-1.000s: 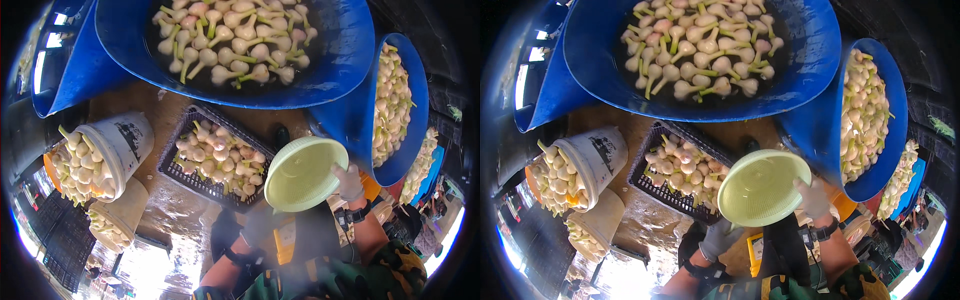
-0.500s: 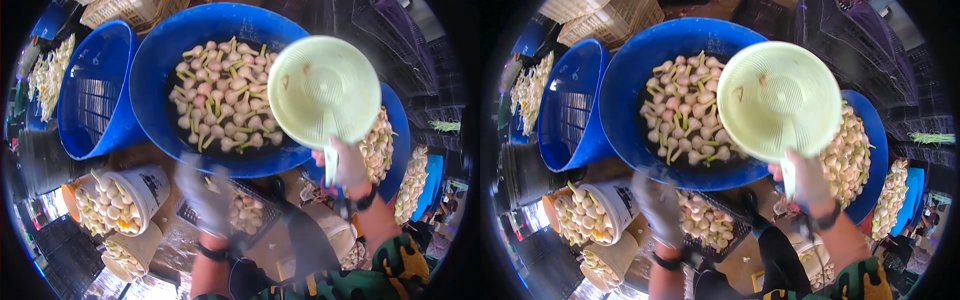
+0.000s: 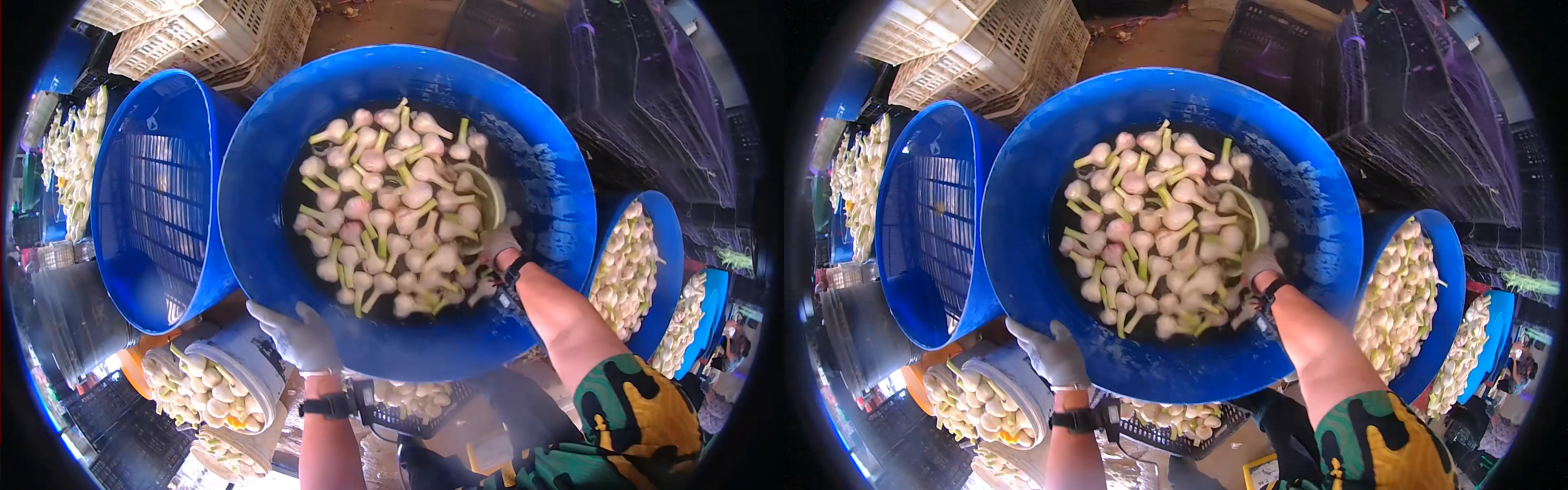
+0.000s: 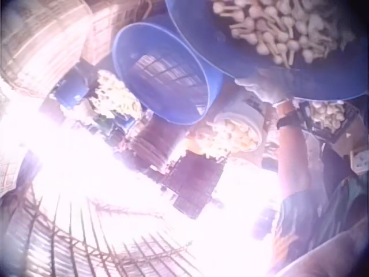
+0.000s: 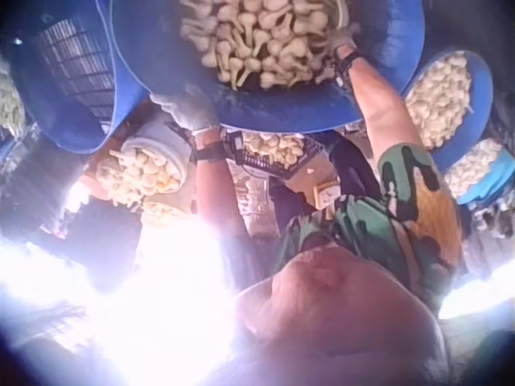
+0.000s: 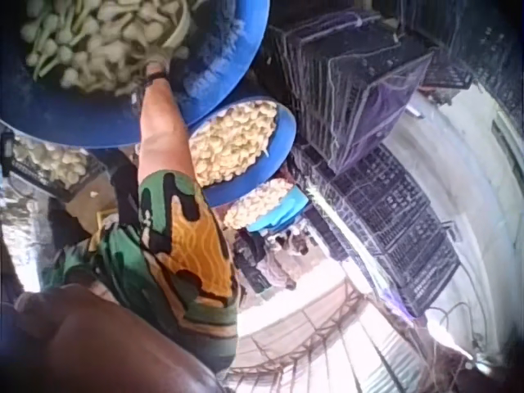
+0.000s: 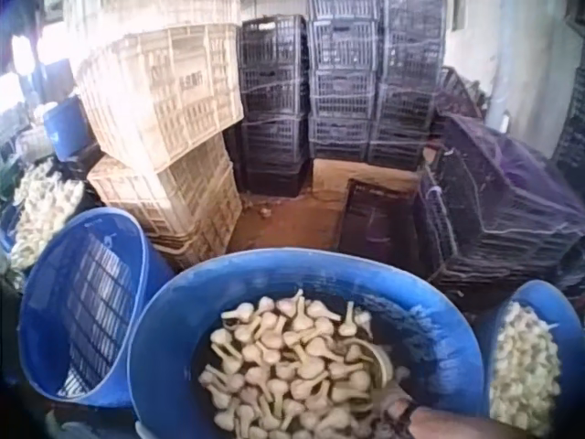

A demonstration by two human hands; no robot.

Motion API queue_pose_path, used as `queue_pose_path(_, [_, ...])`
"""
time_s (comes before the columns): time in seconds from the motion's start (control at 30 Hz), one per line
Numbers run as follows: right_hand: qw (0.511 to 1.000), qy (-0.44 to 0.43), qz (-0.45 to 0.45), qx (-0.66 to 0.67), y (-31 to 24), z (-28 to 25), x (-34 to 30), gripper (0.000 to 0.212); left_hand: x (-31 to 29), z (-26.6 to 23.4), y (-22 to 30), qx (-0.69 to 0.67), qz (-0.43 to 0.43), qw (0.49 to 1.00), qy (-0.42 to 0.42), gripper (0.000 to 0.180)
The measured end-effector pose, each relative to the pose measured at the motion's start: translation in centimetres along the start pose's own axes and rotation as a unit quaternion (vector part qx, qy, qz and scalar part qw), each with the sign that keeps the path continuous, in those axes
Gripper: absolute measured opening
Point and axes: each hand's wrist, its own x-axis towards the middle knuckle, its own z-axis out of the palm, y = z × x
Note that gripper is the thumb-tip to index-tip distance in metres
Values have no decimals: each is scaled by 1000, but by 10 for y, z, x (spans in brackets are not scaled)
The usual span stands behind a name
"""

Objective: The person scoops garlic from a tub with a strainer, peels it by hand, and places it into a crate. They weigh the crate on a scale, transfer the garlic into a mesh bag, and place it into a larger black crate.

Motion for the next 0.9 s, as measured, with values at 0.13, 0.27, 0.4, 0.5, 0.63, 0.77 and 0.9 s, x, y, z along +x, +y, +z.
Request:
queue_pose_path(0.13, [869,4,163,468,-48,-34,34,35,0,10,0,-52,25,998,1,73])
queue_pose_path(0.27, [979,110,-65,158,-71,-12,107,41,0,13,-2,-51,61,997,-11,71])
queue_pose_path(0.4, [891,61,-62,446,-116,-46,147,32,0,10,-6,-54,46,997,-32,76])
queue_pose_path(0.5, [660,-60,10,749,-142,-55,174,29,-2,15,-9,-57,93,994,13,79])
queue_pose_path(0.63, [568,-113,-1,815,-173,-75,155,26,0,9,-9,-74,72,995,3,79])
queue_pose_path(0.77, [505,-114,-5,855,-170,-114,96,21,4,1,1,-114,19,992,-58,75])
queue_pose_path(0.9, [547,-98,-33,830,-149,-126,44,22,4,-4,4,-131,34,989,-54,75])
